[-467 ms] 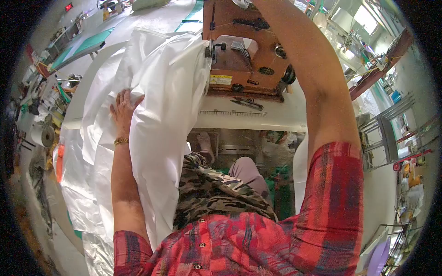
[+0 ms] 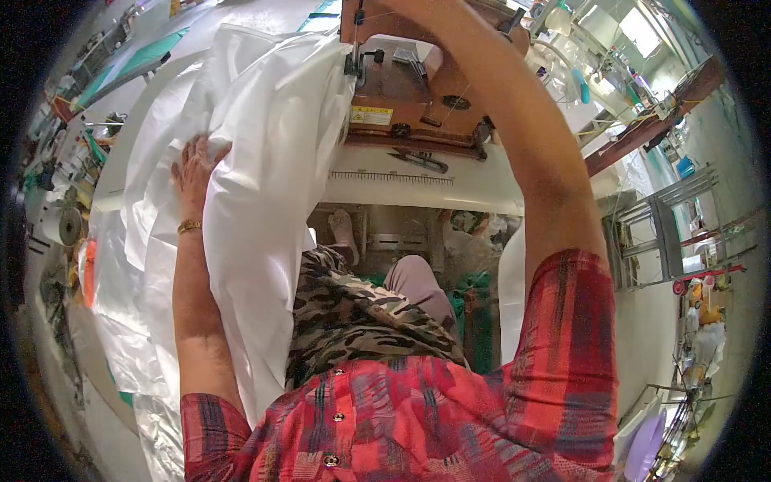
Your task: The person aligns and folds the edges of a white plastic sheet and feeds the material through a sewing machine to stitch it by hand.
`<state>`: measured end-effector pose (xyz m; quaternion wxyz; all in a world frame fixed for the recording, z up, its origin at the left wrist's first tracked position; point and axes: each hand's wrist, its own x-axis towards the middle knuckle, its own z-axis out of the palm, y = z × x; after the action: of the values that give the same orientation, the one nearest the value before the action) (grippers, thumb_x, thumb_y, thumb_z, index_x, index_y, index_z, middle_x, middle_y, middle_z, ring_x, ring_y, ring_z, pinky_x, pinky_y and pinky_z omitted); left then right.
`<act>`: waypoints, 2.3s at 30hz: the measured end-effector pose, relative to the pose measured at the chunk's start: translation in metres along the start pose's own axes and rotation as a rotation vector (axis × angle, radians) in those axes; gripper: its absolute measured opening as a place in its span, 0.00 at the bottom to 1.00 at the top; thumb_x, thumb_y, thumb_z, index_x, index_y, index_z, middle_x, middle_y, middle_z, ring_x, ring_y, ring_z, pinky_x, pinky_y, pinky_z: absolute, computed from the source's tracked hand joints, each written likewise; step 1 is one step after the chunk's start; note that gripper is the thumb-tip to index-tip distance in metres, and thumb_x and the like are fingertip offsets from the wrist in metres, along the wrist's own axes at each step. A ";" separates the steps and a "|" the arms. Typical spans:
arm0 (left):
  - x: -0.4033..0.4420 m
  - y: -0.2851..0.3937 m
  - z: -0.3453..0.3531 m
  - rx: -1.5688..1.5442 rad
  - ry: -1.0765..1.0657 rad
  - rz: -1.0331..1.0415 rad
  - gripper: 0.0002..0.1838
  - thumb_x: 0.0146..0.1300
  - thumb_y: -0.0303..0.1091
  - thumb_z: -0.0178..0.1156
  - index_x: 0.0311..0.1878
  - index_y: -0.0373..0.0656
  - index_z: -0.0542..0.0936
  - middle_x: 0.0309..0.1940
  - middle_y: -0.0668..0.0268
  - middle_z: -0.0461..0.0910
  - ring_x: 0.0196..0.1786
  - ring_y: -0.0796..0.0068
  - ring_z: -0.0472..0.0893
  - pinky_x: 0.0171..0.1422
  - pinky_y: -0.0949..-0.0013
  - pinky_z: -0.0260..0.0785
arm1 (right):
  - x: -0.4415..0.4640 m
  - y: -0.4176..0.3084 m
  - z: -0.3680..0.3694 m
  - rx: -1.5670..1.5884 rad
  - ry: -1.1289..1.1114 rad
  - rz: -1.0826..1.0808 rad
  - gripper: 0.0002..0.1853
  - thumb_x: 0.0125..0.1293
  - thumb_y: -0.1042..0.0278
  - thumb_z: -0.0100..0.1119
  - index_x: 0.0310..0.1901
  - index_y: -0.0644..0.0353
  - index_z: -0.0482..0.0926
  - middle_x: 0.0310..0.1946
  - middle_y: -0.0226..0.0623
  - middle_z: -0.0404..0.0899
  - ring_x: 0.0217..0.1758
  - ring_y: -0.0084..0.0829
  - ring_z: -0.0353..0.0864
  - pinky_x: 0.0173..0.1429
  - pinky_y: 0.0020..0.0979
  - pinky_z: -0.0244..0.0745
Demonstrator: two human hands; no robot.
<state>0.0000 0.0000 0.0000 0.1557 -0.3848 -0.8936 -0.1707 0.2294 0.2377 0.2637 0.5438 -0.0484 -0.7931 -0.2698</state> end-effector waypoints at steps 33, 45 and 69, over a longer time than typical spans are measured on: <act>-0.049 -0.214 -0.160 0.353 0.334 -0.021 0.23 0.69 0.41 0.54 0.62 0.39 0.73 0.56 0.50 0.76 0.58 0.52 0.76 0.61 0.60 0.67 | -0.141 -0.213 -0.054 1.020 0.003 0.539 0.16 0.64 0.68 0.62 0.52 0.62 0.77 0.49 0.43 0.79 0.53 0.43 0.77 0.58 0.37 0.69; -0.258 0.095 -0.152 -0.745 -0.774 0.545 0.18 0.57 0.32 0.67 0.51 0.43 0.81 0.46 0.58 0.83 0.46 0.58 0.82 0.52 0.62 0.74 | -0.325 -0.328 -0.024 1.434 -0.501 1.298 0.44 0.59 0.45 0.68 0.67 0.66 0.58 0.57 0.47 0.71 0.60 0.37 0.72 0.61 0.37 0.70; -0.335 0.055 -0.051 -1.278 -0.527 -0.140 0.24 0.67 0.27 0.54 0.66 0.36 0.64 0.59 0.61 0.75 0.61 0.69 0.74 0.61 0.72 0.66 | -0.147 -0.370 -0.068 1.752 -0.437 0.782 0.19 0.66 0.60 0.58 0.55 0.61 0.75 0.53 0.41 0.76 0.60 0.39 0.71 0.66 0.42 0.63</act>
<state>0.2675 -0.1985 -0.0818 -0.3350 -0.3711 -0.6486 -0.5739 0.2088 -0.0777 0.0118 0.2796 0.0640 -0.7237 0.6277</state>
